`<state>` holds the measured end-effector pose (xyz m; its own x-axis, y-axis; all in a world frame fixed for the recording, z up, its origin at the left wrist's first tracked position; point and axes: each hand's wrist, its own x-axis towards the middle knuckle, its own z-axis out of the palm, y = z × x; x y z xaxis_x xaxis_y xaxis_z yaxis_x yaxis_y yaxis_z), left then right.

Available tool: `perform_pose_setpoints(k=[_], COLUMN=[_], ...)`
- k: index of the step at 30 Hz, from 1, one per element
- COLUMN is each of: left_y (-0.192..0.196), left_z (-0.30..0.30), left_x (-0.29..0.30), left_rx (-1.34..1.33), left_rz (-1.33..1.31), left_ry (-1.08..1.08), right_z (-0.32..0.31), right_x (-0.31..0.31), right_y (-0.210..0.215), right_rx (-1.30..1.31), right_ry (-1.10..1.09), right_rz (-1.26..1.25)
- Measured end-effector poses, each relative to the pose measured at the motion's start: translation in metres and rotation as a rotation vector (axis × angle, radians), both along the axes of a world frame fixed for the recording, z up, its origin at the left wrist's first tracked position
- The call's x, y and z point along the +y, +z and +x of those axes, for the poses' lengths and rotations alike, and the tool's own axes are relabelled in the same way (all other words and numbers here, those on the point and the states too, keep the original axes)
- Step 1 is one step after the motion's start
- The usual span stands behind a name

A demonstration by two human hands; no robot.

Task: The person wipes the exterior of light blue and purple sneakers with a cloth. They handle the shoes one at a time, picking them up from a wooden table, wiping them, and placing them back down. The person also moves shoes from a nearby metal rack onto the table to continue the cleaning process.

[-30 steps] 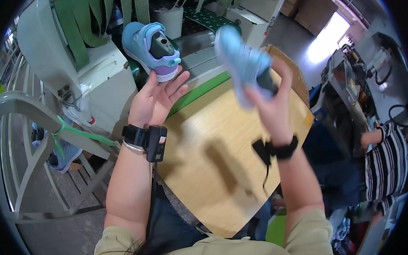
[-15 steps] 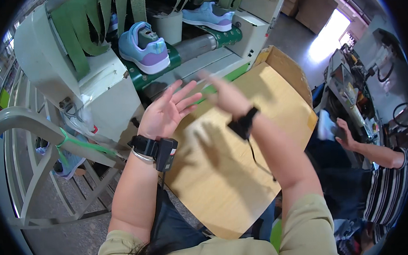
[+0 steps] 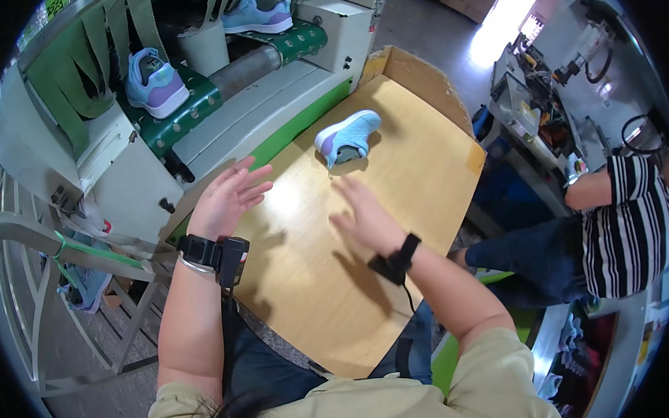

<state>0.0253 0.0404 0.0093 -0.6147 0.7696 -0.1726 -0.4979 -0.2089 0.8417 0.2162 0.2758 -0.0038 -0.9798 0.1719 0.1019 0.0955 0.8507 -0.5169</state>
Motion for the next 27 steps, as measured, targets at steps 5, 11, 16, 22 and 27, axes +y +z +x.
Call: perform_pose_setpoints(k=[5,11,16,22,27], left_y=[0.006,-0.001,-0.006,-0.022,-0.043], left_z=[-0.001,-0.006,-0.006,0.001,0.002], left_x=[0.0,-0.002,-0.008,0.006,0.007], left_rx=[0.068,0.085,0.14,0.113,0.381], left_rz=[0.003,-0.029,-0.059,-0.037,-0.152], left_ry=[-0.024,-0.029,-0.026,-0.017,0.183], right_z=[-0.11,-0.139,-0.075,-0.014,-0.015], right_x=[0.072,0.089,0.059,-0.044,-0.114], right_y=[-0.004,-0.084,-0.064,0.011,0.018], right_rx=[0.327,0.288,0.138,0.001,0.107], right_ry=[-0.322,-0.503,-0.14,0.041,0.117], right_rz=[0.084,0.158,0.035,0.205,0.112])
